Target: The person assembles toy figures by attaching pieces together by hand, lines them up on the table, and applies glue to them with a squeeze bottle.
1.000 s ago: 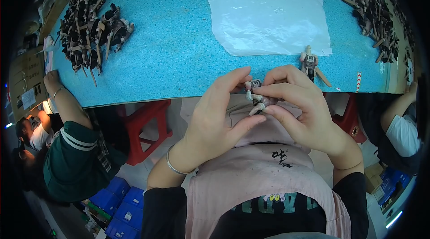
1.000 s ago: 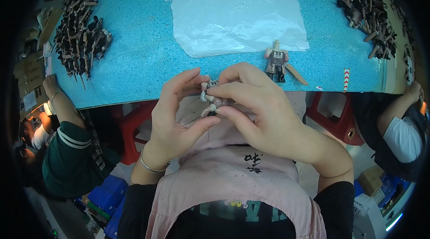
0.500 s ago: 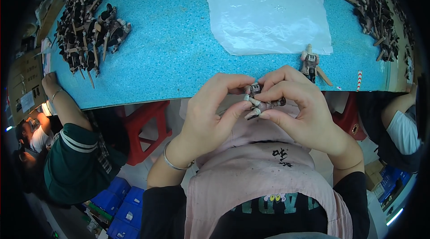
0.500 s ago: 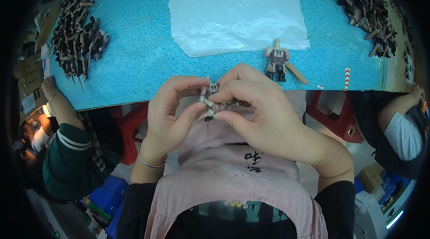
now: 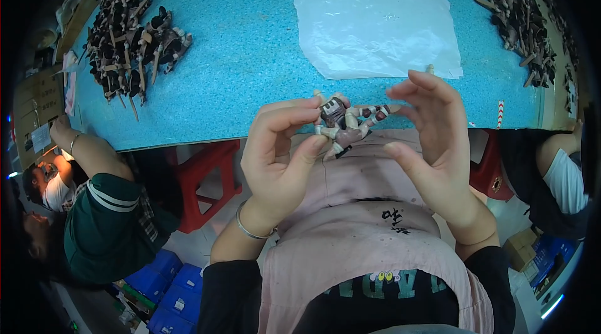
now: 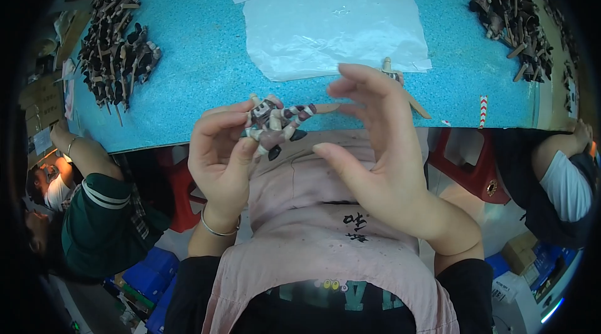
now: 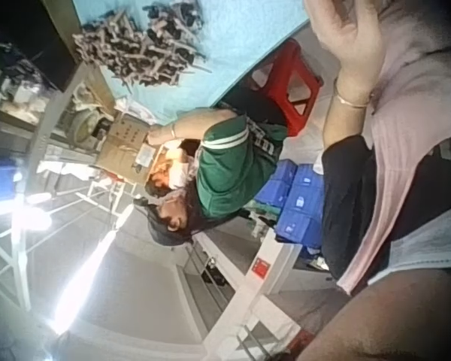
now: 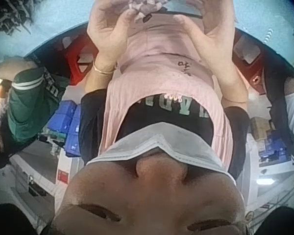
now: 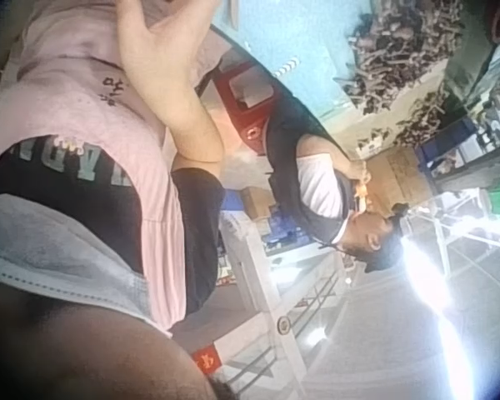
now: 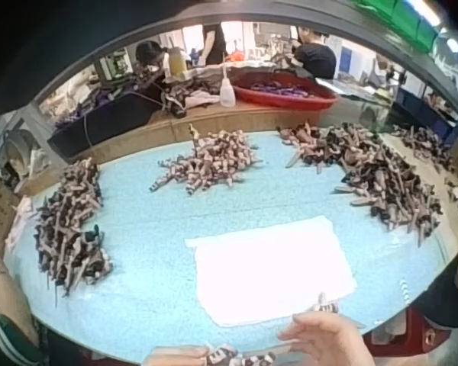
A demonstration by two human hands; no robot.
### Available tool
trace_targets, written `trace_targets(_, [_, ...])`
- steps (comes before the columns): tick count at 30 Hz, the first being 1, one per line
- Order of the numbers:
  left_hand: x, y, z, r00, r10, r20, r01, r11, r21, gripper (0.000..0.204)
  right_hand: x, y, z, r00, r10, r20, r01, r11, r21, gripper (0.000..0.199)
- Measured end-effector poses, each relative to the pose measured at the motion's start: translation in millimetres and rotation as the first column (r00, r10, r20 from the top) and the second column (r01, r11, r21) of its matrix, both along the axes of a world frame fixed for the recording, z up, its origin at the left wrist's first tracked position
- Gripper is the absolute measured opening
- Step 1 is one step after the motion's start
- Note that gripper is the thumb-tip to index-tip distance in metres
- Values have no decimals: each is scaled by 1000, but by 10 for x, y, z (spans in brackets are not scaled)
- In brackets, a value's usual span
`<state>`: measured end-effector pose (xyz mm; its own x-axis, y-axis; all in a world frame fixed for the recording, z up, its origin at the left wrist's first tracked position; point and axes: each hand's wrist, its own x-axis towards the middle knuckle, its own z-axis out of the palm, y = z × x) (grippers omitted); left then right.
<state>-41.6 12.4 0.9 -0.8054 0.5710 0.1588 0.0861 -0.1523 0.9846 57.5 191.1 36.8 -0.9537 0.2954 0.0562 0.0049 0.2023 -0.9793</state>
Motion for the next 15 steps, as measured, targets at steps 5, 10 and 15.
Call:
trace_targets(5, [63,-49,20,997,13,-72,-11,1000,21,30,34,-61,-14,954,192,232,32,701,-712,27])
trace_targets(10, [49,-141,16,996,-63,-60,61,998,-31,25,75,-89,-71,958,232,168,-70,757,-650,19])
trace_targets(15, [25,-2,156,954,-159,253,152,987,45,21,94,-58,-111,946,290,144,-215,894,-393,18])
